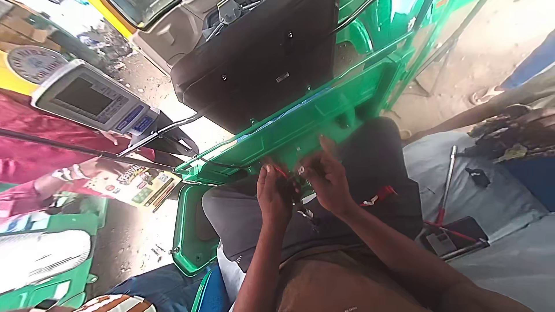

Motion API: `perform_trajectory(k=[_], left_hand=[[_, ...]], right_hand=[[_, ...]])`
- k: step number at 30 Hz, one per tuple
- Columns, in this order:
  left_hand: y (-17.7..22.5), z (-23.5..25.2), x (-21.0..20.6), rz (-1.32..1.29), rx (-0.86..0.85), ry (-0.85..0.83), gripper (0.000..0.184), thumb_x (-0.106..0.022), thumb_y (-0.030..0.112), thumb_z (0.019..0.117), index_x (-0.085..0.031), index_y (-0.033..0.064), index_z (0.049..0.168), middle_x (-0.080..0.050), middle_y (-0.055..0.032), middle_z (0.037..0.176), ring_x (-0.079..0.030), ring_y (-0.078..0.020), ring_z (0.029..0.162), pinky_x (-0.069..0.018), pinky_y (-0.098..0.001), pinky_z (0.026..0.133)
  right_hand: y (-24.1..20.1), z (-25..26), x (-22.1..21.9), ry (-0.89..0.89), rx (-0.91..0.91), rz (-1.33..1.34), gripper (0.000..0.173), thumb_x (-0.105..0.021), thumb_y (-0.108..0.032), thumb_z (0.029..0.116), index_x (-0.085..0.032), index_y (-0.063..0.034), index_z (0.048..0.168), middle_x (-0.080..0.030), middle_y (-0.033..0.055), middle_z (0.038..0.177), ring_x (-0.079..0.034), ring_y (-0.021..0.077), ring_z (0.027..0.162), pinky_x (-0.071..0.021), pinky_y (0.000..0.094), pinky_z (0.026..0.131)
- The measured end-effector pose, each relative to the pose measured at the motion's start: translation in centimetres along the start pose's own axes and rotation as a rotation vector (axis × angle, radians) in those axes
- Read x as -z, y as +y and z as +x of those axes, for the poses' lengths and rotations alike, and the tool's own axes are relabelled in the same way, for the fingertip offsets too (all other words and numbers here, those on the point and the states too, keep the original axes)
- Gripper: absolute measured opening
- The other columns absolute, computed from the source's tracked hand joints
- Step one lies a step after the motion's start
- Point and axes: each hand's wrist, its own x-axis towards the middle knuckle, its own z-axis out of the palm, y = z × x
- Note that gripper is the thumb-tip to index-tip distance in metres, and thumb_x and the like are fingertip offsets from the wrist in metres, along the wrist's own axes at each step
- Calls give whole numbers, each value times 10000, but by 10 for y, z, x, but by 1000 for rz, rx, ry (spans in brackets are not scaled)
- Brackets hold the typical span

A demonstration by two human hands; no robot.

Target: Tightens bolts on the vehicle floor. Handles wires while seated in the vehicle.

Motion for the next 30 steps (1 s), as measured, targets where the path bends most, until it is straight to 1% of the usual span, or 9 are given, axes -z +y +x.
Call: perform_trajectory(k=[2,4,6,8,11,17,20,24,30], left_hand=[[-3,-1,4,14,-62,-96,275,-454,332,1085,-588,97,1133,-663,-103,999,-654,-176,723,-582,-330,611],[-6,-1,8,57,-116,-154,445,-785,350,903,-550,89,1178,-663,-122,1076,-671,-193,809,-589,-344,663],[-7,0,4,108,-156,-105,519,-890,95,766,-515,43,1121,-662,-154,1042,-682,-221,844,-607,-364,698],[-10,2,1,68,-197,-34,405,-833,-25,793,-538,45,1061,-674,-140,941,-686,-211,787,-613,-361,689],[-13,6,1,-83,-155,67,240,-769,-20,855,-592,86,976,-669,-91,844,-675,-174,699,-612,-343,646],[-22,15,12,-14,-250,195,262,-751,-81,841,-574,63,970,-679,-108,806,-680,-185,667,-614,-353,620],[-21,17,24,195,-348,114,436,-770,-63,842,-462,79,1116,-681,-113,905,-707,-214,799,-629,-392,721],[-15,16,32,333,-256,-61,464,-730,-18,894,-397,66,1207,-683,-172,1041,-723,-293,895,-639,-443,752],[-18,16,27,395,-258,-69,503,-751,-28,797,-413,95,1148,-659,-75,892,-696,-192,762,-628,-368,670]], right_hand=[[2,4,1,43,3,-21,22,-608,-10,995,-604,-11,1017,-680,106,891,-684,186,779,-616,349,713],[3,6,1,91,-48,4,30,-619,5,977,-610,-16,997,-680,96,862,-678,162,764,-605,319,704],[6,8,-1,140,-106,35,48,-629,23,960,-623,-19,982,-675,93,848,-663,150,743,-589,302,686],[11,7,-3,154,-121,107,58,-663,20,950,-619,-10,973,-649,100,841,-647,157,736,-594,321,697],[26,1,-10,185,-86,270,73,-705,-11,931,-647,-27,971,-654,100,852,-651,160,761,-592,346,721],[42,-1,-13,132,-33,274,59,-699,-6,936,-669,-14,987,-691,136,884,-690,208,770,-618,384,745],[43,4,-8,91,-49,185,56,-692,-10,945,-687,4,999,-699,135,894,-692,200,781,-619,372,749],[44,9,1,124,-179,246,64,-695,-37,952,-717,-7,1004,-697,112,908,-674,164,802,-603,352,767],[44,7,-5,223,-309,364,33,-671,-31,964,-695,-14,980,-678,107,892,-667,162,783,-609,357,752]])
